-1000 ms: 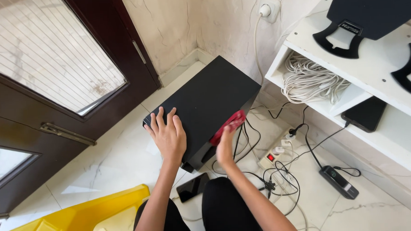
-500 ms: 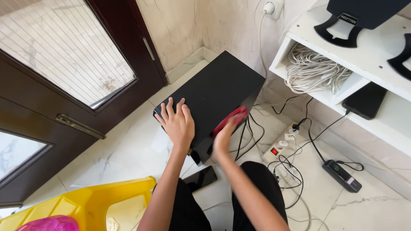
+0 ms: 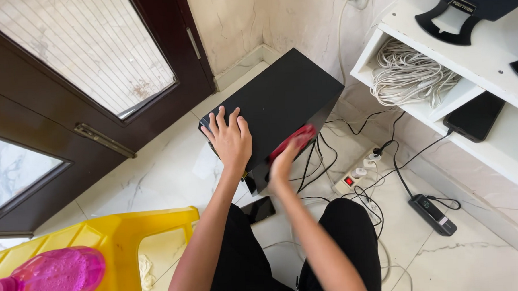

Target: Wiping down a subwoofer and several satellite speakers with a cloth and cleaning spray.

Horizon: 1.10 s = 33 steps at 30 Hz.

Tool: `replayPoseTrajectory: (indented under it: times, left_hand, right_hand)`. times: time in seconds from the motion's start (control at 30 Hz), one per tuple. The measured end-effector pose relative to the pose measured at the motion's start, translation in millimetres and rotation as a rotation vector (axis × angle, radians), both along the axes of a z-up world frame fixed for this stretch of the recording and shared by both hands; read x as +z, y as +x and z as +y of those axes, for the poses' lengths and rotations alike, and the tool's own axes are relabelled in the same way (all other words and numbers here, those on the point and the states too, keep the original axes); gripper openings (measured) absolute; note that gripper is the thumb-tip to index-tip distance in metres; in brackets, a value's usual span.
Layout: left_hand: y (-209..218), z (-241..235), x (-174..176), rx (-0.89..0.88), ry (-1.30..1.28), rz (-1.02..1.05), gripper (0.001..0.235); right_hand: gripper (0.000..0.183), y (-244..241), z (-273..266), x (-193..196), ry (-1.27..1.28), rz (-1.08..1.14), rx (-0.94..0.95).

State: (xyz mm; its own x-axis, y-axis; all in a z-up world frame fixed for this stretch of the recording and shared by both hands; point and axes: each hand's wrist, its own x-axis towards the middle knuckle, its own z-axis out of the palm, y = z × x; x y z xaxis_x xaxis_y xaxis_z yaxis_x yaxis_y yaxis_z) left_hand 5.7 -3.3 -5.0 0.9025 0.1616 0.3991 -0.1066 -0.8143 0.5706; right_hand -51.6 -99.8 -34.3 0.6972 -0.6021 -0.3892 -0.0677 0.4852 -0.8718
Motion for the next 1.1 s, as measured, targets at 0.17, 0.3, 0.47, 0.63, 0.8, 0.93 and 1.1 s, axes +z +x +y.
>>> replayPoseTrajectory:
  times: [0.17,0.3,0.47,0.63,0.8,0.93,1.1]
  left_hand:
    - [-3,-1,5,-0.011,-0.020,-0.002,0.041]
    - [-4,0,3,-0.010,-0.018,0.001,0.041]
    - [-2,-1,4,-0.007,-0.005,0.007,0.041]
    - [-1,-1,3,0.001,0.009,0.022,0.041]
    - [-1,-2,0,-0.006,0.013,-0.002,0.040]
    - [-2,2,-4,0.003,0.002,-0.014,0.039]
    - [0,2,-6,-0.031,0.006,-0.054,0.037]
  right_hand:
    - [0.077,-36,53,-58,-0.331,-0.227,0.051]
    - [0.072,30,-14,-80,-0.367,-0.241,-0.109]
    - [0.065,80,-89,-87,-0.206,-0.190,-0.093]
    - [0.070,-7,19,-75,-0.217,-0.275,-0.029]
    - [0.077,-82,91,-119,-0.367,-0.128,0.189]
    - [0.075,-81,103,-113,-0.315,-0.062,0.193]
    - [0.063,-83,87,-73,-0.526,-0.150,0.062]
